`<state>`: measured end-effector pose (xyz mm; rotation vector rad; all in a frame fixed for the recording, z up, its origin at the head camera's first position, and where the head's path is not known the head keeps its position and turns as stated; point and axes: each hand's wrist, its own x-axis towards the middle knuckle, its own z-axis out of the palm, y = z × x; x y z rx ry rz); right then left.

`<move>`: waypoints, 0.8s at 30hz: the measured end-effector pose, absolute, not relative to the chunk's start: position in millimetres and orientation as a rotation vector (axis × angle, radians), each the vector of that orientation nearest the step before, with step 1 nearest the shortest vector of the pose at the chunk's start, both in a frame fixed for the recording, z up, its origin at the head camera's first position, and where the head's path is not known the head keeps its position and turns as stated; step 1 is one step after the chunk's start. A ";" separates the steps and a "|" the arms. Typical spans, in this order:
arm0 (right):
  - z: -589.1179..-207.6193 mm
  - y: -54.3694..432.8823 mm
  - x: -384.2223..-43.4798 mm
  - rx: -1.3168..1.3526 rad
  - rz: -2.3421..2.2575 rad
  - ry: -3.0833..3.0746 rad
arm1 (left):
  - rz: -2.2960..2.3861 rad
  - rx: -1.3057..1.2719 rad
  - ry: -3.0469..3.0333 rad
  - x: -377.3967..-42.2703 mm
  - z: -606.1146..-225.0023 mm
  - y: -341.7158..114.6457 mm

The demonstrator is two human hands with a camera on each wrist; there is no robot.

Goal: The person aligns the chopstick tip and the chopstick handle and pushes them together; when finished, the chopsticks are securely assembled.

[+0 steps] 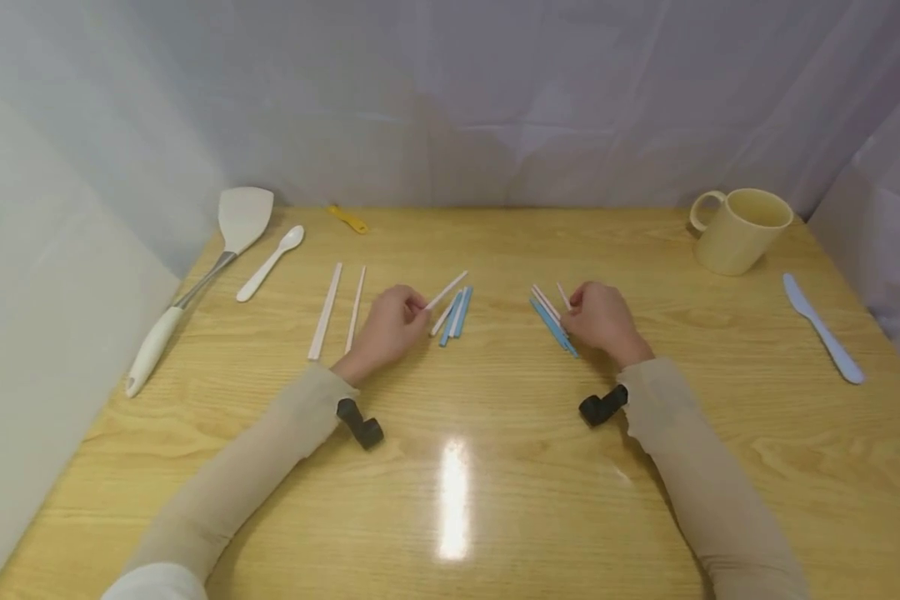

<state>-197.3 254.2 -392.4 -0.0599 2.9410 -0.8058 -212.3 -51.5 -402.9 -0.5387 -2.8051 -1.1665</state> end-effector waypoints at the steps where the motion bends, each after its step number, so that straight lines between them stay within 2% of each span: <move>1: -391.7 253.8 -196.8 -0.047 -0.780 2.951 | -1.239 -0.548 -2.792 -210.5 -403.7 -50.0; 6: -386.0 251.3 -193.8 -0.003 -0.645 2.975 | -1.556 -0.570 -2.746 -198.4 -407.1 -42.9; 13: -383.9 248.2 -192.9 -0.027 -0.608 2.969 | -1.683 -0.611 -2.648 -187.5 -410.9 -36.4; 24: -380.8 241.3 -190.9 -0.101 -1.321 3.144 | -1.754 -0.911 -2.556 -172.0 -414.5 -25.0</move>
